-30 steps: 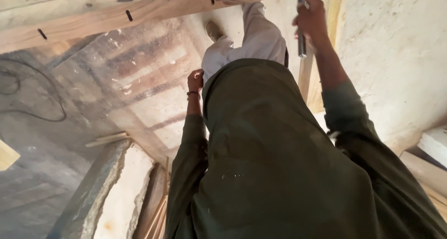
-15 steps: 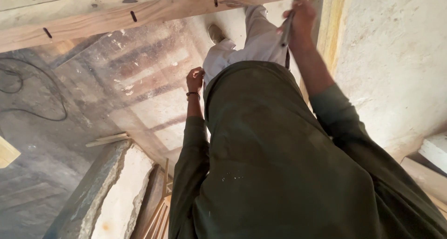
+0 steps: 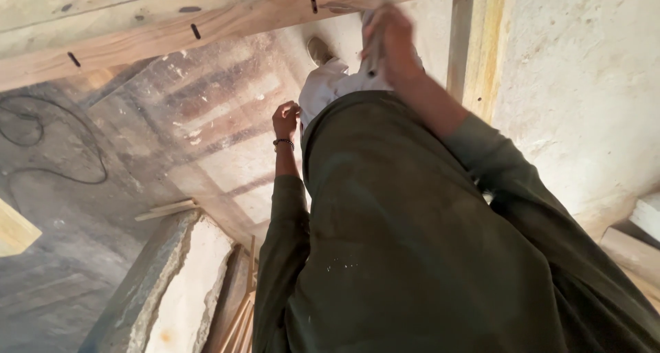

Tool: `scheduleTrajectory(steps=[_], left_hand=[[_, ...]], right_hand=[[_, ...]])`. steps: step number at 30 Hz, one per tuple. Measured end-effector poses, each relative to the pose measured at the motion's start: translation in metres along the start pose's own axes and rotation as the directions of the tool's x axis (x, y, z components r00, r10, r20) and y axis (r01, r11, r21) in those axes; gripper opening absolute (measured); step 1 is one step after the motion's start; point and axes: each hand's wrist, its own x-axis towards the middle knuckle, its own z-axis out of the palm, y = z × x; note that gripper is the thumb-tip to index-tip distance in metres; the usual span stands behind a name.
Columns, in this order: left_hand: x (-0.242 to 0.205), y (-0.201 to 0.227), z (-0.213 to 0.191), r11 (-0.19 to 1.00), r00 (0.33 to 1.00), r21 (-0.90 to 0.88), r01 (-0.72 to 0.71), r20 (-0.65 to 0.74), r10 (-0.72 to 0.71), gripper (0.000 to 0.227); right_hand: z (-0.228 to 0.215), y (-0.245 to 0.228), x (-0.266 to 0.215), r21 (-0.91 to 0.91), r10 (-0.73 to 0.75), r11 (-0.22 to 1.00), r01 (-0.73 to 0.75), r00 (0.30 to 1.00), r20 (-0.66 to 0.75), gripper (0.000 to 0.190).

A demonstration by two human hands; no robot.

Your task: The person uses a power sander on a wooden structure, then applies a white filler substance from a bottle into holes in the wood. They use a putty knife to spread the filler and smooth the surface.

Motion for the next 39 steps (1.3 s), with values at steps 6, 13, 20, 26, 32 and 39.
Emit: scheduleTrajectory(steps=[6, 13, 20, 26, 32, 39], left_hand=[[-0.001, -0.013, -0.005, 0.995, 0.998, 0.072, -0.065, -0.003, 0.066, 0.028], [-0.015, -0.001, -0.001, 0.99, 1.0, 0.141, 0.004, 0.0, -0.004, 0.03], [-0.014, -0.004, 0.001, 0.998, 0.999, -0.059, 0.012, -0.04, -0.014, 0.031], [-0.022, -0.02, -0.003, 0.988, 0.999, 0.151, 0.012, -0.044, -0.005, 0.028], [-0.014, -0.022, -0.01, 0.997, 1.0, 0.068, -0.026, -0.006, 0.027, 0.03], [-0.015, -0.021, -0.013, 1.0, 0.998, 0.026, -0.007, -0.067, 0.009, 0.03]], right_hand=[[-0.046, -0.016, 0.057, -0.108, -0.215, 0.975, 0.193, 0.944, -0.251, 0.019], [0.053, 0.036, -0.007, -0.369, -0.005, 0.928, 0.058, 0.99, 0.144, 0.027], [-0.041, 0.014, 0.045, -0.392, -0.147, 0.913, 0.109, 0.987, -0.068, 0.035], [-0.02, 0.029, 0.048, -0.203, -0.242, 0.954, 0.22, 0.966, -0.091, 0.008], [0.053, 0.025, -0.012, -0.459, 0.034, 0.887, 0.059, 0.981, 0.19, 0.033], [-0.038, 0.006, 0.052, -0.35, -0.24, 0.914, 0.206, 0.969, -0.057, 0.025]])
